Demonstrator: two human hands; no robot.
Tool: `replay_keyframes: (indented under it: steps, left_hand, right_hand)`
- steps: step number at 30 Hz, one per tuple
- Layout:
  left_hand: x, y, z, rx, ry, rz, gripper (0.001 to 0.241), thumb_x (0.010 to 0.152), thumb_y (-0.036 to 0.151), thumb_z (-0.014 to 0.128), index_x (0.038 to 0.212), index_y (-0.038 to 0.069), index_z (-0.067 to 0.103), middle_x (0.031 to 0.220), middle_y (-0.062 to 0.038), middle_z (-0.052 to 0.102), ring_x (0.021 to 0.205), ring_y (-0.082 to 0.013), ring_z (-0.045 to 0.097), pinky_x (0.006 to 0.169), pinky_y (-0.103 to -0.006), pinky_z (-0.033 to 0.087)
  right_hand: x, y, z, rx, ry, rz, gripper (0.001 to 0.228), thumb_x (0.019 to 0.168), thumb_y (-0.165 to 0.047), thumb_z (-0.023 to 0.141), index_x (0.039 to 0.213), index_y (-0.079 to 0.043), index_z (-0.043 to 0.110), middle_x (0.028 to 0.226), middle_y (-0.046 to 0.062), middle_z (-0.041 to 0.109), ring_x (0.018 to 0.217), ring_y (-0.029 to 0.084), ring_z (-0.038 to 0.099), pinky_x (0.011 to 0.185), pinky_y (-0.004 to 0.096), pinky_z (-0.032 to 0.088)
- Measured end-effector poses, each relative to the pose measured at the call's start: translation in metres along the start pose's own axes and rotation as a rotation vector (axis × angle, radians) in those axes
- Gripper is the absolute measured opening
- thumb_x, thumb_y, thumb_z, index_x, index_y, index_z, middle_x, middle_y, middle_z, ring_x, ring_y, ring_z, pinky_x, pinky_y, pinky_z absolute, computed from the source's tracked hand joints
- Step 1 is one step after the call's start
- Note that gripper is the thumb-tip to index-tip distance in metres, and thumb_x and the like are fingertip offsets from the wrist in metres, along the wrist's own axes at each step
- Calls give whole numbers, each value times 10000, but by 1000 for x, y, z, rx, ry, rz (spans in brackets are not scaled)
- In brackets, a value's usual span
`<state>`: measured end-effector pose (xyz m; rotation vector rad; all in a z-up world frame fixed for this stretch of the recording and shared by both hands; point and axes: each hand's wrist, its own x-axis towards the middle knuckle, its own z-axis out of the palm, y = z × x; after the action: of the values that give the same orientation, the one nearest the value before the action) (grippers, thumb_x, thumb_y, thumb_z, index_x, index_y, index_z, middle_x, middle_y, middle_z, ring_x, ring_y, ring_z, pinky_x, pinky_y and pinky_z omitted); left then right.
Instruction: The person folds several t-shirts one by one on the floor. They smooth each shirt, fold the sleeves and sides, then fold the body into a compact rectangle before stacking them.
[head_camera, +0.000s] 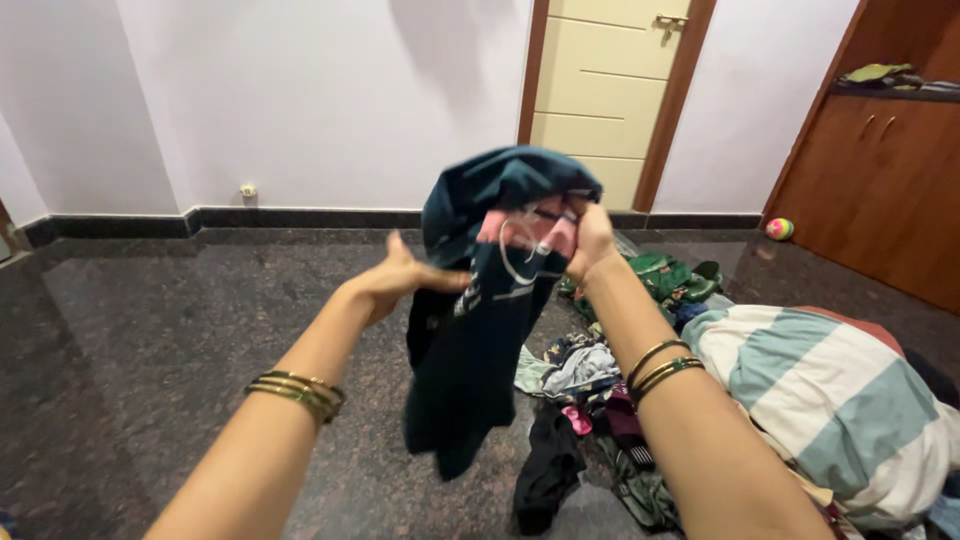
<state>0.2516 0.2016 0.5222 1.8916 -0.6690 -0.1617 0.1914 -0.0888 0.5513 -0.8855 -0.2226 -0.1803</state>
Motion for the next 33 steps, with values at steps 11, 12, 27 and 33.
replay_keyframes:
  steps: [11, 12, 27, 33]
  left_hand:
    - [3, 33, 41, -502, -206, 48, 271, 998, 124, 536, 1201, 97, 713, 1007, -34, 751, 872, -129, 694, 765, -303, 575]
    - [4, 33, 47, -456, -227, 48, 277, 1002, 127, 525, 1202, 101, 713, 1008, -27, 749, 863, -113, 690, 752, -285, 569]
    - [6, 35, 26, 546, 688, 340, 412, 825, 385, 819, 914, -7, 734, 886, -128, 726, 831, -242, 653, 706, -349, 490]
    - [20, 24, 67, -595, -101, -164, 614, 979, 612, 427, 998, 78, 730, 876, -31, 748, 725, -119, 691, 642, -274, 510]
  right_hand:
    - [-74, -8, 7, -1184, 277, 294, 674, 805, -93, 677, 1450, -115, 483, 1345, 71, 597, 1147, 248, 637, 942, 417, 535]
    - [-72, -7, 11, -1172, 236, 244, 741, 783, -63, 712, 1479, -133, 467, 1370, 51, 582, 1171, 233, 627, 953, 412, 524]
    - [-45, 17, 28, -819, -147, -194, 245, 972, -195, 675, 1117, -11, 745, 961, -2, 760, 821, 67, 678, 743, 226, 560]
    - [-44, 25, 34, -1087, -202, -346, 200, 984, -181, 745, 1023, 16, 745, 863, -17, 704, 773, 47, 600, 679, 223, 514]
